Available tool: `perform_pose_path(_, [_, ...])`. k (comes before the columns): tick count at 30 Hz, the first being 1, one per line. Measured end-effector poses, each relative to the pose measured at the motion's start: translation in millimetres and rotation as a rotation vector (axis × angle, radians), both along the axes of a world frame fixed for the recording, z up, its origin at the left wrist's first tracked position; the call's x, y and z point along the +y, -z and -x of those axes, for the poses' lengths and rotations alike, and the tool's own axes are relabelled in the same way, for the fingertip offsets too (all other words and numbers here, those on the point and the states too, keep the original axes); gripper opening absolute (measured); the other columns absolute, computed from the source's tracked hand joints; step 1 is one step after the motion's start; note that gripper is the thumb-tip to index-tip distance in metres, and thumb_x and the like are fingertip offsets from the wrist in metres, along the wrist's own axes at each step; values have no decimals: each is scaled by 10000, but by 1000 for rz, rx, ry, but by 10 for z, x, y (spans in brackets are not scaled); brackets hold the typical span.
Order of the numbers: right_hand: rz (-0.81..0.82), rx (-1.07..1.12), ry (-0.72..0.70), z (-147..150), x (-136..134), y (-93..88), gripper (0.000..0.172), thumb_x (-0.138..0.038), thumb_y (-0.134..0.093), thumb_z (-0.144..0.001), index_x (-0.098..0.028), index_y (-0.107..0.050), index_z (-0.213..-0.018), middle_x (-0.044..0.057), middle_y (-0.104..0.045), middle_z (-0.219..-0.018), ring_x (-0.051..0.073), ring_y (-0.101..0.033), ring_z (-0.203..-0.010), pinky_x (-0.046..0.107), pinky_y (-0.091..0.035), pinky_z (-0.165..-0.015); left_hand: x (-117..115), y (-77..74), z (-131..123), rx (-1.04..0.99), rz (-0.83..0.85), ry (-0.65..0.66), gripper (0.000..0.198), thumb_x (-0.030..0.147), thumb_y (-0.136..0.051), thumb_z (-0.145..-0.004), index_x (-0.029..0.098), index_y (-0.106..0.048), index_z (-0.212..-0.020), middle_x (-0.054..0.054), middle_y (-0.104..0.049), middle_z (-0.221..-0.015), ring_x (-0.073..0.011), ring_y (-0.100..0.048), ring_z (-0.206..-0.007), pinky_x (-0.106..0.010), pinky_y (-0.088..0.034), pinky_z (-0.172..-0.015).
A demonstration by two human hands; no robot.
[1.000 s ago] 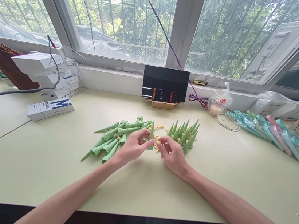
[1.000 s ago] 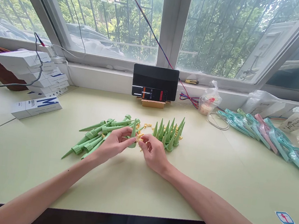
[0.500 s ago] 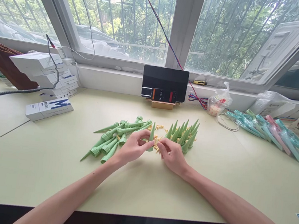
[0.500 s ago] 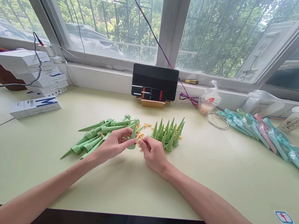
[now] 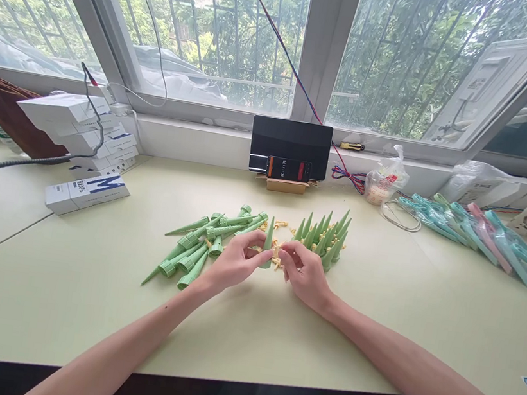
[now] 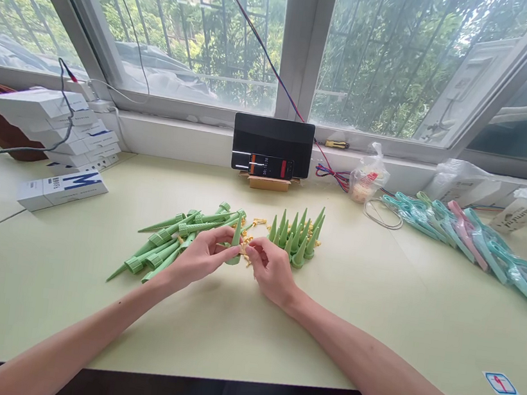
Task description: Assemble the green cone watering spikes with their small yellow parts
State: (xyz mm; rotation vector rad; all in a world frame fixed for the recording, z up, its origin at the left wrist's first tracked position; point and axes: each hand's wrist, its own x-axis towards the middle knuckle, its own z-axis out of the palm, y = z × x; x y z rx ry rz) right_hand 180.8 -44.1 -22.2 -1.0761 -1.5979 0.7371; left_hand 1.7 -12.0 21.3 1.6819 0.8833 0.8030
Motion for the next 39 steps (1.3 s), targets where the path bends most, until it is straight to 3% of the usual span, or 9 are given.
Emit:
perform_pose_path(7, [-21,-3,-35,4,5,5,216,-399,-564,-938,-188,-567,-985,19,-602,-780,115,-546,-532,248,-470,-481,7,-22,8,-6,-32,-45,292,445,-630,-865,168,-622,-955,-66,-666,-951,-132,-607,-655,-226,-414,-504])
perform_pose_path(14, [3,-35,-42,-8,22,26,269,-436,-512,-966,-185,-590,-912,4,-592,-700,115,-518,-510,244,-446,-485,8,-13,8,-27,-27,-23,289,440,-653,-848,170,-621,-949,-63,-677,-967,-152,-648,-705,-239,-464,-557])
perform_pose_path(24, [-17,-114,-34,-26,35,54,483,-494,-404,-1006,-207,-450,-620,-25,-494,-513,117,-456,-469,251,-385,-492,21,52,17,-6,-23,13,283,434,-632,-863,170,-604,-960,-64,-667,-980,-106,-580,-602,-228,-390,-492])
perform_pose_path(32, [-27,-133,-9,-29,58,98,529,-527,-362,-1012,-186,-564,-662,-24,-466,-483,128,-452,-469,262,-398,-521,26,82,14,-18,-26,28,280,442,-634,-865,176,-614,-950,-54,-674,-955,-114,-596,-613,-233,-401,-501])
perform_pose_path(39, [-30,-170,-17,-34,52,87,515,-488,-369,-1019,-177,-594,-675,-35,-442,-474,113,-410,-444,253,-369,-506,2,22,6,-33,-26,12,231,398,-620,-888,175,-612,-945,-38,-659,-948,-58,-485,-532,-209,-314,-451])
